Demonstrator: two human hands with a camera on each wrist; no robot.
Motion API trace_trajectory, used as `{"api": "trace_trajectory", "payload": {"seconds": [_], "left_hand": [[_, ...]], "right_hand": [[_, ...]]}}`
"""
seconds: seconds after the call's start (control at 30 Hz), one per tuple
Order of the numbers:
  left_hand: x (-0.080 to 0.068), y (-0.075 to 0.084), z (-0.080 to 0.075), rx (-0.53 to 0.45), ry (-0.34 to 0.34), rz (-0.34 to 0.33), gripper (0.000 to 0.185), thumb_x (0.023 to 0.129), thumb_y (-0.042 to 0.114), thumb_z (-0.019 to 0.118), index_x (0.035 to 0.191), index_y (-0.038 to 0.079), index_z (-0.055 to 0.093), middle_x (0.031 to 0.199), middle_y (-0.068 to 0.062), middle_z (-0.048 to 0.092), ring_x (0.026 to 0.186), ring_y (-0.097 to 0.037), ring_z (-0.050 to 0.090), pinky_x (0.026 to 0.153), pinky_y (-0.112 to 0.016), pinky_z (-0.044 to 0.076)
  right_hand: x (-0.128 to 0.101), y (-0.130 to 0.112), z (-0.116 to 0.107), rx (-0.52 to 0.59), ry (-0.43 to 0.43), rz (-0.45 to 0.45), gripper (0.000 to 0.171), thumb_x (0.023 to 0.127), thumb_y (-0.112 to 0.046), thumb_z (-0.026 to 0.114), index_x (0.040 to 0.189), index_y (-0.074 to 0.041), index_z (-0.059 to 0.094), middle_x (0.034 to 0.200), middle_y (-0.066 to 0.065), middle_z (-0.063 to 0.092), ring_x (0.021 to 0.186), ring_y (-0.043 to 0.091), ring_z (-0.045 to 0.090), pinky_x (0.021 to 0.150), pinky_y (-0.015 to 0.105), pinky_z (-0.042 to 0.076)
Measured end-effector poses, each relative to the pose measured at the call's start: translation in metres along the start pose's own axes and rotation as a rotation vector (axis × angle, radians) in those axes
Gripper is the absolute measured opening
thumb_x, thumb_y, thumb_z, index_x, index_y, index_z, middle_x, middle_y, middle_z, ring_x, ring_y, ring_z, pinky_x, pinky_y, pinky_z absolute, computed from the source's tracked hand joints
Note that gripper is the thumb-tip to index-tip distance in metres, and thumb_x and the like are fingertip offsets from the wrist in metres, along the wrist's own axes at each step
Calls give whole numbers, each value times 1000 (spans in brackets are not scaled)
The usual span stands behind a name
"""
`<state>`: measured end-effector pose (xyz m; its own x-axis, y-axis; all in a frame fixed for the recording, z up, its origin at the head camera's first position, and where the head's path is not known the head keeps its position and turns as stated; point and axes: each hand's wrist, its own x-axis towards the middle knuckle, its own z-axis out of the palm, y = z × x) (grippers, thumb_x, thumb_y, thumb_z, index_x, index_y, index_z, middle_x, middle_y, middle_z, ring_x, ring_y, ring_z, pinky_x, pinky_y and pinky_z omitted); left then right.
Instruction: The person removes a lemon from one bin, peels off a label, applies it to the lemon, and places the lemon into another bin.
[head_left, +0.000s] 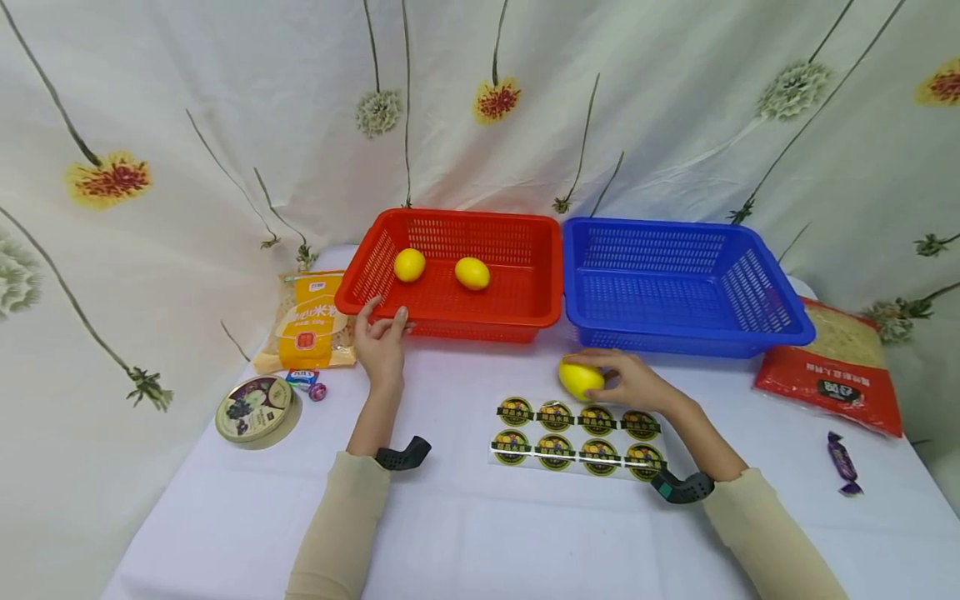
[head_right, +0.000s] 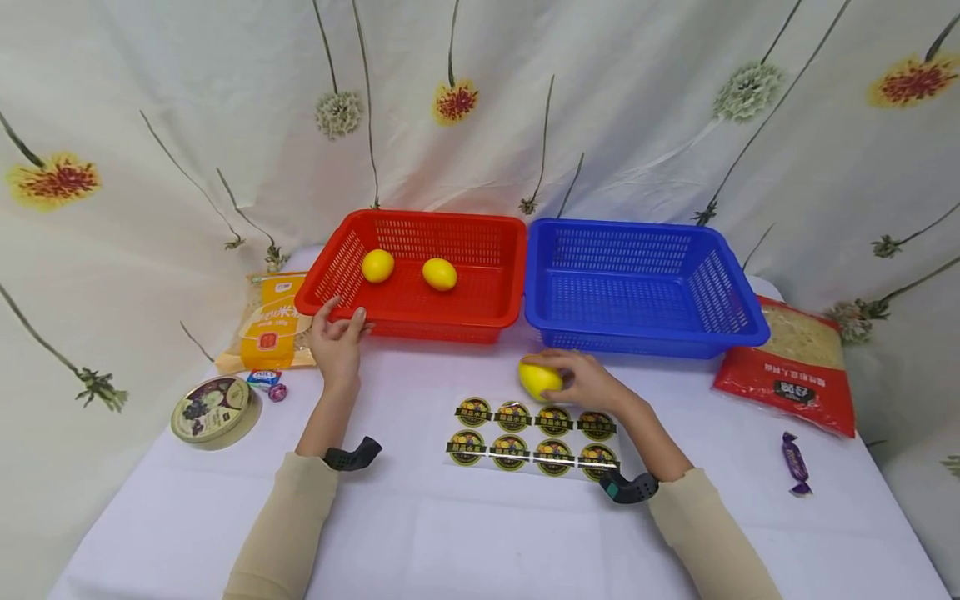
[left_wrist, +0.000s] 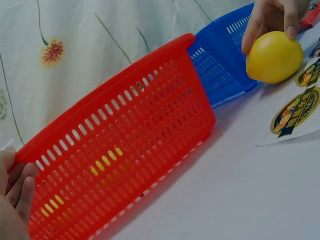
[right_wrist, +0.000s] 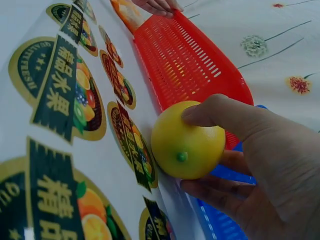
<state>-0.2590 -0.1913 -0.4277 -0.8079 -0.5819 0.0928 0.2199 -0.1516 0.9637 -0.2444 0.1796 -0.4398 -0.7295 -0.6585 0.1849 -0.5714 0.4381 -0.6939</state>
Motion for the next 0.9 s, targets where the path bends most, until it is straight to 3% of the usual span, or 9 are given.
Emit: {"api": "trace_trajectory", "payload": {"seconds": [0.2,0.33,0.4,0.5,0.6,0.67,0.8,0.9], "left_hand": [[0,-1,-1,0,7,-5,49,81,19,71,126,18,52,75,-8,59,67,-16,65,72,-22,52],[-1,0,-1,20,-13,10,50,82,20,69,129,17,50,79,-10,60,69,-17,65,74,-24,52],[-4,-1,-3,32,-44,58,50,84,20,67,130,17,48,81,-12,61,71,-17,65,75,-25,52],[-16,-7,-7,111,-106,211,45,87,19,64,129,12,48,79,-15,61,69,-19,64,69,-22,53],[-34,-15,-9,257,-230,398,28,88,13,63,114,4,56,72,-14,62,61,-19,61,56,-17,50],[-46,-21,-8,380,-370,476,17,86,10,66,101,3,62,68,-9,63,58,-16,59,52,-16,47],[-65,-33,-3,626,-714,505,17,82,16,71,97,8,69,73,2,62,64,-8,56,58,-18,47],[-74,-41,1,764,-843,515,27,81,23,73,103,8,69,78,4,59,70,-7,53,64,-23,46]], "right_hand": [[-1,3,2,-4,15,11,57,79,-13,71,132,-10,51,124,8,56,101,22,51,84,43,46],[-3,6,3,17,26,24,58,80,-10,70,134,-11,49,132,8,51,115,28,47,95,50,37],[-4,8,5,34,32,20,57,81,-8,69,135,-9,48,135,9,48,123,31,41,100,52,32],[-5,9,8,70,41,10,56,82,-5,67,135,-6,47,137,12,46,128,34,36,103,54,27],[-6,10,11,98,48,13,56,82,-4,67,134,-5,47,137,14,45,129,35,34,104,54,26],[-6,10,11,99,59,20,56,82,-4,67,134,-5,47,138,13,44,129,34,34,104,53,25],[-8,9,11,74,119,14,56,82,-7,68,135,-10,48,138,9,45,129,31,35,104,53,25],[-9,4,13,28,195,-27,55,81,-9,69,133,-12,50,137,7,46,128,29,35,103,57,23]]}}
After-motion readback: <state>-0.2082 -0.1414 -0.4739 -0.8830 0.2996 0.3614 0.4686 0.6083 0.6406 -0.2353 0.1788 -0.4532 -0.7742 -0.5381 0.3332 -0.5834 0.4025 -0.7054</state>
